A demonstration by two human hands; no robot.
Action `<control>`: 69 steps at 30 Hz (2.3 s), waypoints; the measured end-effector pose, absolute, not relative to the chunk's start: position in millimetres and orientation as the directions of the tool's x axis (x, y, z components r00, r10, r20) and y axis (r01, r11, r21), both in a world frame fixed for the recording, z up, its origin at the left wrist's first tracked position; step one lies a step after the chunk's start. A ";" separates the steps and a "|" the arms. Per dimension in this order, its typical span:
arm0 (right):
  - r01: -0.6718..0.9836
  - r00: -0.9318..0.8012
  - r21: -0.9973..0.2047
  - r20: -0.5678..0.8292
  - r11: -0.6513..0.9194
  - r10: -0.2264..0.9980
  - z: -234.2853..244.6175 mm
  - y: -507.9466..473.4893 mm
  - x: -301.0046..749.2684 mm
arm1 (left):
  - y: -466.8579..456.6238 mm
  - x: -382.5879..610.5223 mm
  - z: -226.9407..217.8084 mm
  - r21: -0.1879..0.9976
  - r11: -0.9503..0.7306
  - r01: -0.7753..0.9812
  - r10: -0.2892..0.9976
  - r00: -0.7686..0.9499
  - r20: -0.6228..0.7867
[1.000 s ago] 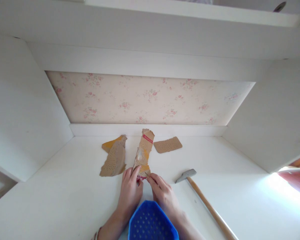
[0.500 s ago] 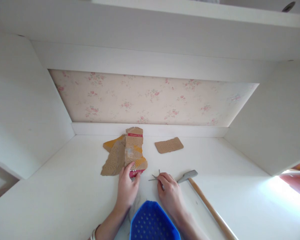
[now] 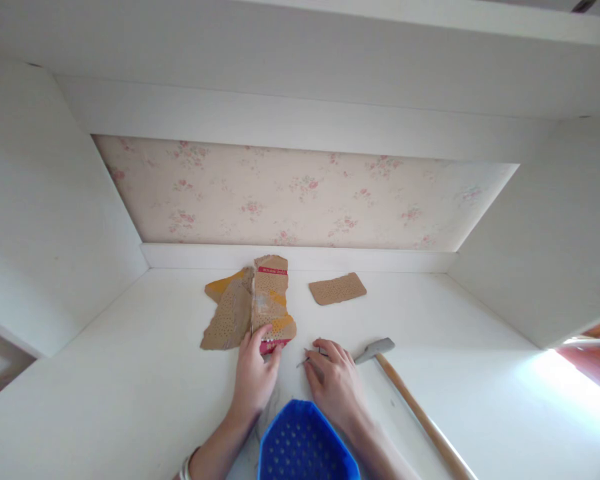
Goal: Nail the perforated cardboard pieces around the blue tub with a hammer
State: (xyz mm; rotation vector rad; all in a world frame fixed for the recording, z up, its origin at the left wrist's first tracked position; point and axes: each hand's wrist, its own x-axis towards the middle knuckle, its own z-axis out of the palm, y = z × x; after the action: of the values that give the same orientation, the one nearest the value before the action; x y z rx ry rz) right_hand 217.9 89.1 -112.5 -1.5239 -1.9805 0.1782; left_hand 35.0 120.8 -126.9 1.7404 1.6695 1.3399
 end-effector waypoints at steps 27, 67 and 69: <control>0.719 -0.107 -0.574 0.466 0.392 0.878 -120.5 92.3 219.1 | 115.4 41.4 -124.7 0.803 -0.256 0.538 0.927 -0.100 0.362; 0.817 -0.205 -0.410 0.451 0.406 0.869 -121.9 93.6 225.4 | 125.2 20.9 -114.0 0.930 -0.139 0.341 0.952 -0.211 0.220; 0.824 -0.204 -0.409 0.433 0.393 0.878 -120.5 93.1 224.6 | 125.8 20.8 -113.3 0.959 -0.129 0.253 0.955 -0.230 0.189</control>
State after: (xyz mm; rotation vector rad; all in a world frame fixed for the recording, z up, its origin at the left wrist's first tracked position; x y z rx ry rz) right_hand 224.6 93.1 -120.5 -1.4499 -2.0451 0.1153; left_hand 20.8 125.8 -113.3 1.3801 1.5002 1.4017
